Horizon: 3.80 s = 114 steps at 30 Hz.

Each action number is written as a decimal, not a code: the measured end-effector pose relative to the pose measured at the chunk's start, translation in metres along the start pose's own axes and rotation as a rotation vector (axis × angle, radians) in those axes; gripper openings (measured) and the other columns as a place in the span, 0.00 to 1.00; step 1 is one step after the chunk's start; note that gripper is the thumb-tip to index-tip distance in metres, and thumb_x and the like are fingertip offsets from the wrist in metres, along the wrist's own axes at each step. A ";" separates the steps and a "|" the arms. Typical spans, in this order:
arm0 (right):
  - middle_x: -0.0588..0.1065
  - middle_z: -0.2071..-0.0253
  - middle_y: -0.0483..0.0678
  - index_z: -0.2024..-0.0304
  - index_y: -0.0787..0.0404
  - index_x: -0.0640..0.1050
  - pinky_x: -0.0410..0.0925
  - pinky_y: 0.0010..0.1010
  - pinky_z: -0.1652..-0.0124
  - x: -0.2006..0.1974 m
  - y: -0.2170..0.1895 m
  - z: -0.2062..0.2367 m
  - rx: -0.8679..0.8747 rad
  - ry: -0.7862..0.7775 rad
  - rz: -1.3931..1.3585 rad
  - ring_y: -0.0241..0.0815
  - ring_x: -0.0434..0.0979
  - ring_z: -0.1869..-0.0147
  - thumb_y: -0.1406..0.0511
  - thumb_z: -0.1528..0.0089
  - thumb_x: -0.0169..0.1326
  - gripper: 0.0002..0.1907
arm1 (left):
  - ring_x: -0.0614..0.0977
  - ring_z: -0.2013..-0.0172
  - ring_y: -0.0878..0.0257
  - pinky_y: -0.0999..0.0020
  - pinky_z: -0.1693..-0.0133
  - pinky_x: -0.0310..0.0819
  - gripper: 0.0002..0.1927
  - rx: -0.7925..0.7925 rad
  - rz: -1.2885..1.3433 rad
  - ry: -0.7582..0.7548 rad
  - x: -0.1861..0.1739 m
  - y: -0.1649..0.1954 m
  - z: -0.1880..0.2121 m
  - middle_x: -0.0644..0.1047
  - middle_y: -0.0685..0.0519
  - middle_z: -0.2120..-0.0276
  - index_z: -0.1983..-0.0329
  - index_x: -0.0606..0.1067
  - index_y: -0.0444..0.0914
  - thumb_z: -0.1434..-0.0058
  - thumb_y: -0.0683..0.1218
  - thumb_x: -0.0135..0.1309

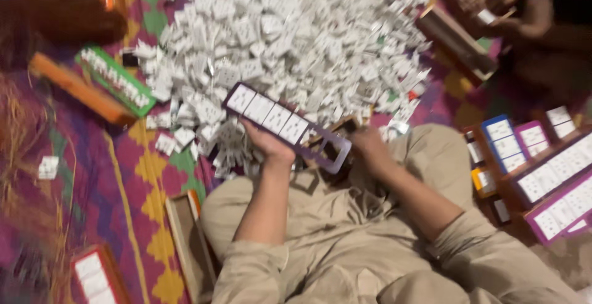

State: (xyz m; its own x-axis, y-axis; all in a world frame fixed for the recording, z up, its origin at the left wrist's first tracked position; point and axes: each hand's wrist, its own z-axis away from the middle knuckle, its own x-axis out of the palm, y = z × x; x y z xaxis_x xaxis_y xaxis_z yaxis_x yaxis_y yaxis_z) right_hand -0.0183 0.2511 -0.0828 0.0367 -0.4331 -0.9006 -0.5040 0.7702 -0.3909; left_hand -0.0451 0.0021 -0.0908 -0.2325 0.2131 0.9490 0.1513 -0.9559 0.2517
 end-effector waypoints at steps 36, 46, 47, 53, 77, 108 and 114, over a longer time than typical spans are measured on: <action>0.78 0.61 0.49 0.61 0.62 0.79 0.70 0.38 0.55 -0.029 -0.059 -0.037 -0.054 0.351 -0.392 0.50 0.77 0.55 0.73 0.42 0.64 0.08 | 0.80 0.55 0.46 0.49 0.52 0.78 0.49 -0.122 0.032 -0.215 0.024 -0.016 0.027 0.77 0.41 0.55 0.41 0.68 0.32 0.33 0.80 0.29; 0.77 0.57 0.45 0.64 0.59 0.80 0.63 0.43 0.47 -0.026 -0.081 -0.054 -0.113 0.346 -0.130 0.51 0.73 0.45 0.71 0.48 0.66 0.10 | 0.79 0.54 0.45 0.50 0.51 0.77 0.45 -0.054 -0.024 -0.166 0.025 -0.014 0.027 0.76 0.41 0.53 0.36 0.66 0.35 0.31 0.77 0.30; 0.77 0.57 0.45 0.64 0.59 0.80 0.63 0.42 0.47 -0.026 -0.081 -0.053 -0.098 0.343 -0.126 0.51 0.73 0.45 0.71 0.48 0.66 0.10 | 0.79 0.54 0.46 0.50 0.51 0.77 0.45 -0.060 0.000 -0.184 0.025 -0.015 0.027 0.76 0.41 0.52 0.36 0.66 0.35 0.31 0.77 0.29; 0.77 0.57 0.45 0.63 0.59 0.80 0.61 0.44 0.46 -0.024 -0.084 -0.058 -0.110 0.403 -0.017 0.50 0.73 0.43 0.70 0.46 0.64 0.09 | 0.79 0.52 0.46 0.50 0.49 0.75 0.48 -0.047 -0.022 -0.208 0.020 -0.021 0.026 0.76 0.41 0.51 0.35 0.66 0.33 0.30 0.78 0.30; 0.76 0.43 0.47 0.43 0.55 0.77 0.60 0.46 0.46 -0.045 -0.094 -0.033 -0.281 0.244 0.203 0.51 0.72 0.43 0.62 0.44 0.65 0.26 | 0.79 0.54 0.47 0.50 0.52 0.76 0.48 -0.070 0.092 -0.185 0.017 -0.013 0.033 0.76 0.41 0.52 0.37 0.68 0.32 0.32 0.79 0.31; 0.78 0.49 0.52 0.33 0.57 0.68 0.69 0.39 0.52 -0.029 -0.076 -0.001 0.078 -0.020 -0.335 0.48 0.79 0.50 0.64 0.39 0.59 0.32 | 0.81 0.55 0.46 0.49 0.57 0.79 0.49 -0.167 0.060 -0.232 0.021 -0.002 0.040 0.77 0.42 0.53 0.41 0.68 0.32 0.34 0.80 0.31; 0.78 0.59 0.55 0.40 0.65 0.75 0.71 0.29 0.61 -0.017 -0.059 0.020 0.448 -0.145 -1.076 0.39 0.78 0.61 0.67 0.29 0.54 0.16 | 0.82 0.54 0.50 0.52 0.54 0.80 0.50 -0.246 -0.108 -0.138 0.021 -0.003 0.034 0.77 0.41 0.52 0.36 0.64 0.34 0.38 0.80 0.31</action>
State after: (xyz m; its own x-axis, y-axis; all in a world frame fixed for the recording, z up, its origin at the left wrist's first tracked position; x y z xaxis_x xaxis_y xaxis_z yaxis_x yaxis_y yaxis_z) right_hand 0.0281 0.2217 -0.0484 0.3713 -0.9260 -0.0675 0.1940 0.1485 -0.9697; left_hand -0.0182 0.0166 -0.0655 -0.0989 0.3252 0.9404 -0.1086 -0.9430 0.3147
